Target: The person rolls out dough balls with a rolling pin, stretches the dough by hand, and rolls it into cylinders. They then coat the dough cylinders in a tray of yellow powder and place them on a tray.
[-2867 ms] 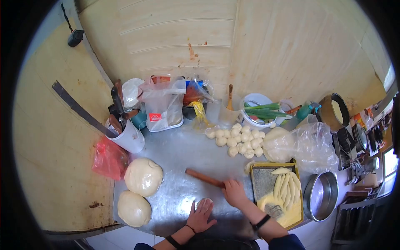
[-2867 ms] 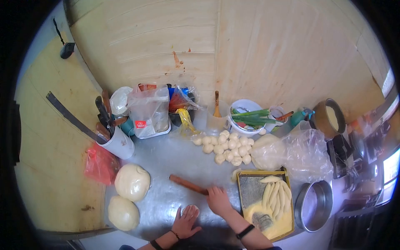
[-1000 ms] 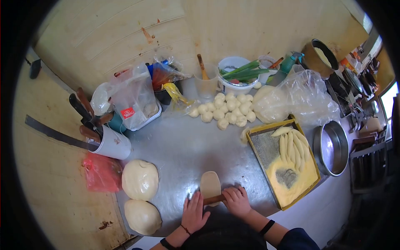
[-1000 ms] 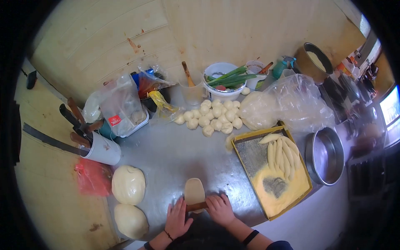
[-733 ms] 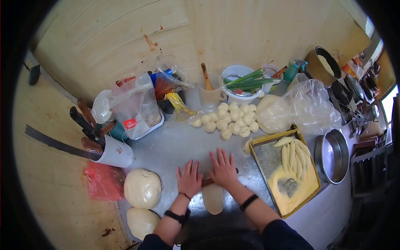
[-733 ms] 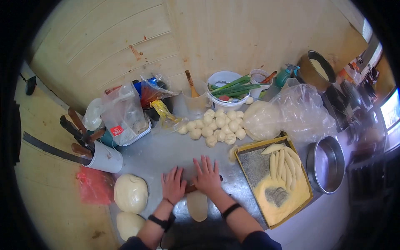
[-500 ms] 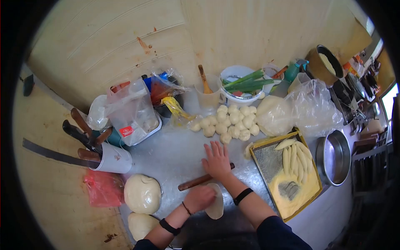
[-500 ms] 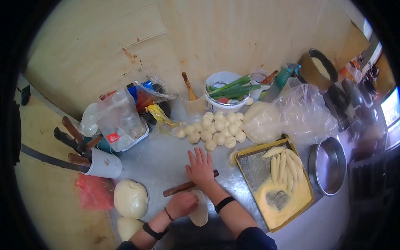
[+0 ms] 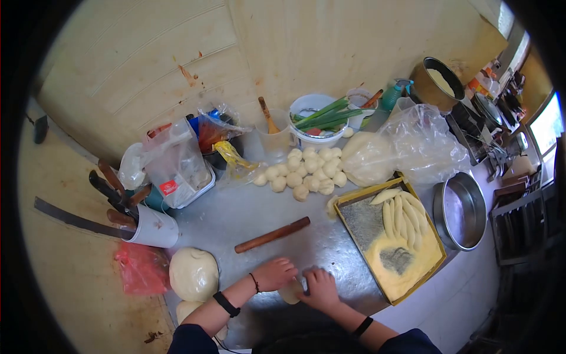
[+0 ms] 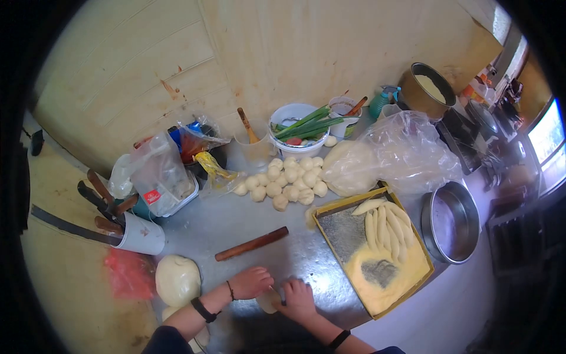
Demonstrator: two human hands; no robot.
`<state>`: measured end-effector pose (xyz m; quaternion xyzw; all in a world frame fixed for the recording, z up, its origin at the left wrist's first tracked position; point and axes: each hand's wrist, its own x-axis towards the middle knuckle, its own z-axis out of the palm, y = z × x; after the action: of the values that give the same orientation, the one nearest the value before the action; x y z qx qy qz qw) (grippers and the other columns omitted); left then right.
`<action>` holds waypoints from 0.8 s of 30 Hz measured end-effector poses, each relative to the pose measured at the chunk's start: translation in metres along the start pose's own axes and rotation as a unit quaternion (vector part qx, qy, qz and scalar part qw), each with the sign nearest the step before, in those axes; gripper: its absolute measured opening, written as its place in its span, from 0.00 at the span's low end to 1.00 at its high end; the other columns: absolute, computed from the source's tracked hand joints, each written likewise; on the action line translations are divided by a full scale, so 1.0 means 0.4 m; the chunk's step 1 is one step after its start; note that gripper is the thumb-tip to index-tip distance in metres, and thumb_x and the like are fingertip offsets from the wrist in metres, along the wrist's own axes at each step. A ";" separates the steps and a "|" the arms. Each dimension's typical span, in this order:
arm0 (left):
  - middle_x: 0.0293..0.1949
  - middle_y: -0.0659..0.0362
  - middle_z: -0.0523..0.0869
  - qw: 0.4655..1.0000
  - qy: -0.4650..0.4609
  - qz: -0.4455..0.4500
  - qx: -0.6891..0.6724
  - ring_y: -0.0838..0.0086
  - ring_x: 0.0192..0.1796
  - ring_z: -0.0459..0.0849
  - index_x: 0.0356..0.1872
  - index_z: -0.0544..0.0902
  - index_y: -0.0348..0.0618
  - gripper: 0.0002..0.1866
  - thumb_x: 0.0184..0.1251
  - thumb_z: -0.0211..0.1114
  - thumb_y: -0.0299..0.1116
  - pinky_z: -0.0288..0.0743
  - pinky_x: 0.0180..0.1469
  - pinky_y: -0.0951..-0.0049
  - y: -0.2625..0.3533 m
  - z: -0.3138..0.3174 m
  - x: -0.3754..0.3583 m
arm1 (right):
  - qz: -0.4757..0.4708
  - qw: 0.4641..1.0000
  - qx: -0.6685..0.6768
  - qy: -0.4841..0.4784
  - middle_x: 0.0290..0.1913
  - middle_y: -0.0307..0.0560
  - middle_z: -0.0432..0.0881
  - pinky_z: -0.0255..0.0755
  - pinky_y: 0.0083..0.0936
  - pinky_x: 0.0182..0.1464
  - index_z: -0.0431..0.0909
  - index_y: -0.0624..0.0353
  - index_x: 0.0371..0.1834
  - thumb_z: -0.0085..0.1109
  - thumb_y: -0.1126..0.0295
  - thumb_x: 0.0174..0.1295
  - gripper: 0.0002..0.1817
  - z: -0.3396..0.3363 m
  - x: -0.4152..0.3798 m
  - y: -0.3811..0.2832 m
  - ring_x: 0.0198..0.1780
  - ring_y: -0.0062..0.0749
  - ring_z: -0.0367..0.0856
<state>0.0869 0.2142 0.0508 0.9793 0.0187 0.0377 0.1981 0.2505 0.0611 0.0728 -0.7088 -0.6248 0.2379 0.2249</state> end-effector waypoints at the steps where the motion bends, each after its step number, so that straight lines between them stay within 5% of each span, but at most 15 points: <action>1: 0.38 0.58 0.79 0.999 -0.017 -0.032 -0.031 0.62 0.45 0.79 0.40 0.78 0.48 0.08 0.61 0.65 0.33 0.72 0.49 0.60 0.016 -0.013 -0.006 | -0.003 1.000 0.001 0.005 0.53 0.51 0.75 0.68 0.47 0.55 0.77 0.58 0.50 0.67 0.65 0.52 0.21 0.029 -0.020 -0.001 0.58 0.51 0.72; 4: 0.37 0.57 0.78 0.995 -0.013 -0.067 -0.069 0.61 0.44 0.78 0.41 0.78 0.47 0.09 0.61 0.65 0.32 0.72 0.49 0.59 0.059 -0.059 -0.026 | -0.041 0.999 -0.031 0.018 0.47 0.51 0.78 0.71 0.46 0.52 0.79 0.57 0.45 0.68 0.65 0.53 0.16 0.130 -0.046 0.021 0.51 0.51 0.77; 6: 0.37 0.57 0.78 0.995 0.010 -0.069 -0.074 0.60 0.44 0.78 0.41 0.78 0.47 0.09 0.62 0.65 0.32 0.72 0.49 0.59 0.081 -0.105 -0.038 | 0.013 0.989 0.146 -0.009 0.39 0.52 0.81 0.74 0.45 0.47 0.80 0.59 0.40 0.67 0.68 0.55 0.11 0.163 -0.047 0.031 0.42 0.50 0.81; 10: 0.37 0.57 0.79 0.993 0.031 -0.110 -0.018 0.59 0.44 0.78 0.39 0.78 0.47 0.07 0.61 0.65 0.32 0.72 0.47 0.59 0.134 -0.196 -0.074 | 0.013 0.971 0.234 0.036 0.32 0.53 0.81 0.75 0.45 0.42 0.80 0.60 0.40 0.64 0.72 0.57 0.09 -0.010 -0.029 -0.066 0.35 0.51 0.81; 13: 0.40 0.57 0.79 0.988 0.073 -0.133 0.021 0.60 0.45 0.79 0.39 0.78 0.46 0.08 0.59 0.65 0.31 0.72 0.46 0.60 0.172 -0.202 -0.108 | -0.107 0.969 0.205 0.092 0.37 0.51 0.82 0.75 0.43 0.45 0.80 0.59 0.40 0.61 0.75 0.56 0.09 -0.074 -0.022 -0.075 0.41 0.47 0.82; 15: 0.42 0.58 0.80 0.984 0.081 -0.149 0.046 0.61 0.46 0.79 0.39 0.78 0.45 0.09 0.58 0.65 0.30 0.73 0.45 0.60 0.206 -0.124 -0.140 | -0.256 0.965 -0.015 0.060 0.42 0.46 0.82 0.75 0.37 0.47 0.79 0.58 0.40 0.57 0.72 0.58 0.08 -0.077 -0.028 -0.045 0.44 0.44 0.82; 16: 0.43 0.57 0.80 0.984 0.079 -0.156 0.042 0.60 0.47 0.79 0.41 0.79 0.44 0.11 0.58 0.66 0.30 0.74 0.48 0.59 0.216 -0.030 -0.164 | -0.259 0.964 -0.016 0.058 0.42 0.46 0.82 0.75 0.37 0.47 0.79 0.58 0.40 0.57 0.72 0.58 0.08 -0.055 -0.040 -0.021 0.44 0.44 0.82; 18: 0.47 0.53 0.81 0.978 0.098 -0.183 0.015 0.58 0.52 0.80 0.47 0.79 0.39 0.17 0.57 0.66 0.32 0.74 0.56 0.58 0.292 0.105 -0.206 | -0.219 0.944 -0.177 -0.172 0.51 0.44 0.81 0.73 0.34 0.56 0.80 0.59 0.48 0.56 0.69 0.55 0.16 0.016 -0.096 0.034 0.54 0.38 0.80; 19: 0.50 0.51 0.81 0.972 0.120 -0.202 -0.009 0.58 0.55 0.80 0.52 0.79 0.36 0.21 0.58 0.67 0.32 0.74 0.61 0.57 0.332 0.152 -0.214 | -0.218 0.944 -0.177 -0.175 0.51 0.44 0.81 0.73 0.34 0.56 0.80 0.59 0.48 0.56 0.69 0.55 0.16 0.033 -0.137 0.050 0.54 0.38 0.80; 21: 0.53 0.50 0.80 0.958 0.129 -0.258 -0.008 0.58 0.59 0.79 0.56 0.77 0.34 0.25 0.58 0.67 0.33 0.72 0.64 0.57 0.407 0.186 -0.215 | -0.283 0.944 -0.170 -0.010 0.56 0.46 0.79 0.69 0.39 0.63 0.78 0.61 0.57 0.57 0.65 0.58 0.23 0.055 -0.210 0.078 0.61 0.37 0.76; 24: 0.60 0.49 0.79 0.938 0.127 -0.323 0.004 0.58 0.64 0.76 0.63 0.74 0.32 0.31 0.58 0.68 0.36 0.68 0.68 0.56 0.478 0.203 -0.225 | -0.206 0.958 -0.186 -0.065 0.61 0.46 0.76 0.63 0.47 0.69 0.72 0.60 0.67 0.60 0.60 0.61 0.31 0.072 -0.306 0.073 0.67 0.35 0.71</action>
<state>0.0081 0.0022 0.0447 0.9084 0.3591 0.0961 0.1913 0.2426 -0.0631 0.0392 -0.5766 -0.8041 0.1116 0.0918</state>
